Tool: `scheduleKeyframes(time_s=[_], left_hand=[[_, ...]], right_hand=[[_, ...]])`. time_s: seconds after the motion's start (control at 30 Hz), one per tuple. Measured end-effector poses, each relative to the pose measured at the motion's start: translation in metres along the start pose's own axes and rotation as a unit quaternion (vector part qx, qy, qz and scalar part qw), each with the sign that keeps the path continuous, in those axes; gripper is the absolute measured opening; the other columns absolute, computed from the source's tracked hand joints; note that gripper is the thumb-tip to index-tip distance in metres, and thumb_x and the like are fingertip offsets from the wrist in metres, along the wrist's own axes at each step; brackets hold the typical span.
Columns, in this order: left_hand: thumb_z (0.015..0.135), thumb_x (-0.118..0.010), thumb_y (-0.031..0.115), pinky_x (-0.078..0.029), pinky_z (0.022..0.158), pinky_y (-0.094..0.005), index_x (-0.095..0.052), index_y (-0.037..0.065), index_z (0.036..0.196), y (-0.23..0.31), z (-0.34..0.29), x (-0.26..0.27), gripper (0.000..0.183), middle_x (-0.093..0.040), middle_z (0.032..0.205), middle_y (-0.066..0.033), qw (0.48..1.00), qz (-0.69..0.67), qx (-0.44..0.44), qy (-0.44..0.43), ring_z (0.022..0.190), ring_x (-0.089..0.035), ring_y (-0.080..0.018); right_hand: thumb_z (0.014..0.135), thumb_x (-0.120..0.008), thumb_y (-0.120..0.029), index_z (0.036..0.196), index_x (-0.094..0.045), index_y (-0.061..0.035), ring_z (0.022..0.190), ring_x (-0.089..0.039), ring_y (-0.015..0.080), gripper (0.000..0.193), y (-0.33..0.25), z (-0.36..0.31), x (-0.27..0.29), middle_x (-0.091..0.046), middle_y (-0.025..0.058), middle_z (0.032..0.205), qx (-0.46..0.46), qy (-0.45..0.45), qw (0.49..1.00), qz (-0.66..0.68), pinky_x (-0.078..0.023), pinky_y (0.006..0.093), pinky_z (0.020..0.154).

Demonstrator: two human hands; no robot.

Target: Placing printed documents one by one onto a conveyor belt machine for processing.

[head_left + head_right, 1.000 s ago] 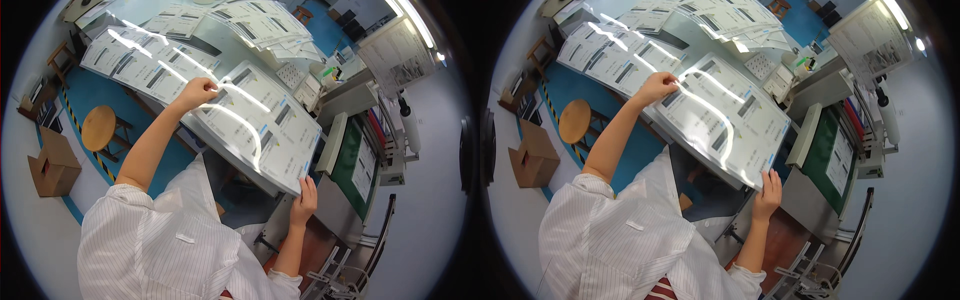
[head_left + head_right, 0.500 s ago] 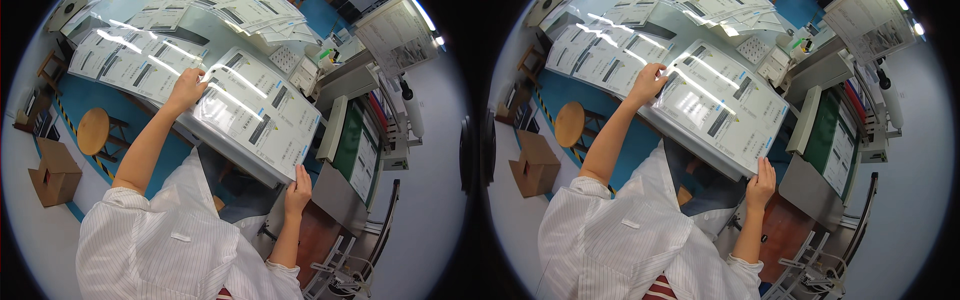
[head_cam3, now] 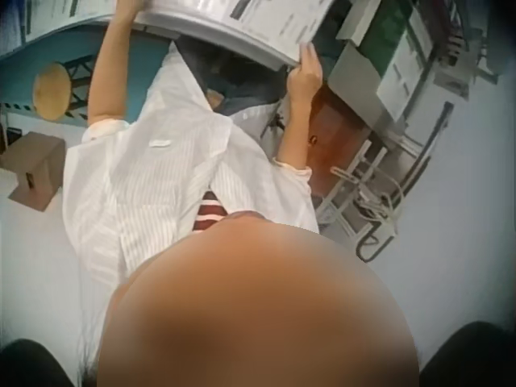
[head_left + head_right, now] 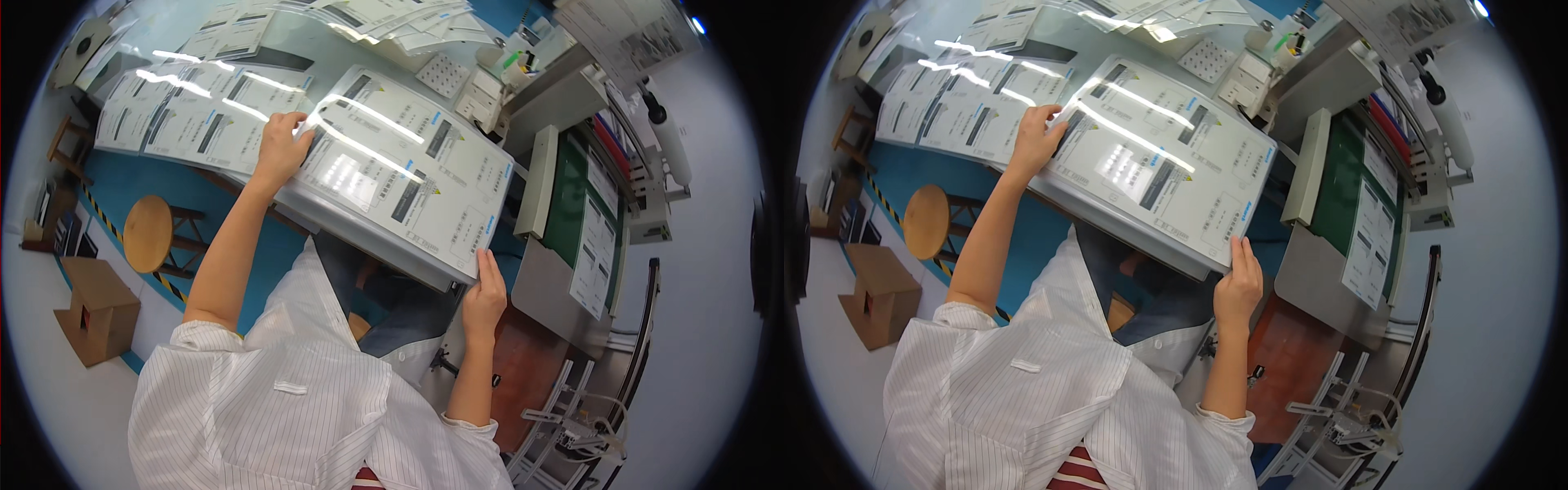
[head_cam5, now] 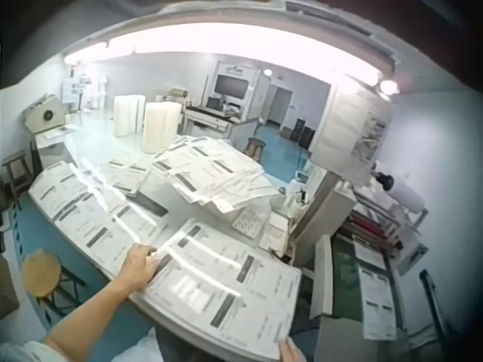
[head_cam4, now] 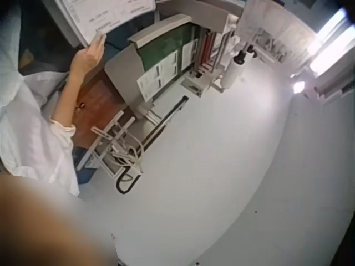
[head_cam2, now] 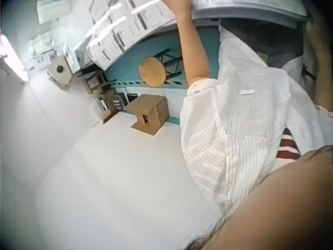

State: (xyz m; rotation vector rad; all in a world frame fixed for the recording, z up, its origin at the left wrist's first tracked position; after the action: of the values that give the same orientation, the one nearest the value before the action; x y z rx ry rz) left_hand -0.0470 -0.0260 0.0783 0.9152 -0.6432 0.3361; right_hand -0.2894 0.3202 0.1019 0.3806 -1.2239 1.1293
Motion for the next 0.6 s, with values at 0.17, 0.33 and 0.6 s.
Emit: scheduleKeyframes(time_s=[0.17, 0.33, 0.6], left_hand=[[0.091, -0.059, 0.023, -0.044, 0.091, -0.0347, -0.059, -0.002, 0.117, -0.029, -0.007, -0.010, 0.036, -0.060, 0.111, -0.0185, 0.997, -0.035, 0.063, -0.002, 0.102, -0.058, -0.0283], [0.097, -0.049, 0.028, -0.042, 0.094, -0.0331, -0.056, -0.004, 0.122, -0.028, -0.003, -0.018, 0.041, -0.060, 0.119, -0.0206, 0.978, -0.110, 0.130, -0.120, 0.110, -0.056, -0.0278], [0.100, -0.044, 0.031, -0.042, 0.089, -0.0300, -0.055, -0.006, 0.120, -0.014, -0.004, -0.019, 0.044, -0.062, 0.108, -0.0133, 0.949, -0.186, 0.197, -0.160, 0.098, -0.055, -0.0199]], right_hand=[[0.090, -0.046, 0.000, 0.132, -0.051, -0.0002, 0.118, -0.053, 0.0358, 0.042, -0.007, 0.004, 0.002, -0.053, 0.0197, 0.132, -0.051, 0.065, 0.990, 0.112, -0.041, 0.0397, 0.100], [0.098, -0.047, -0.032, 0.143, -0.032, 0.0036, 0.130, -0.041, 0.0397, 0.059, -0.020, 0.002, -0.014, -0.034, 0.0257, 0.146, 0.000, 0.079, 0.996, 0.034, -0.034, 0.0424, 0.106], [0.097, -0.047, -0.038, 0.144, -0.029, 0.0044, 0.129, -0.041, 0.0402, 0.066, 0.003, 0.001, -0.034, -0.030, 0.0267, 0.148, -0.033, 0.074, 0.993, 0.086, -0.035, 0.0448, 0.105]])
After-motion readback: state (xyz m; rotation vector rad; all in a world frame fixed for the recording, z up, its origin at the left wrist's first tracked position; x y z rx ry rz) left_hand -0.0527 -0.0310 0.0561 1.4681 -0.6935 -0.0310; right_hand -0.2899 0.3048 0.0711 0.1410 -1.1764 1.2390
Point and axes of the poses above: each hand's wrist, its own z-axis towards the middle knuckle, its own x-axis out of the back of the hand, y = z × x, the point moved 4 cm from there along z, towards the middle knuckle
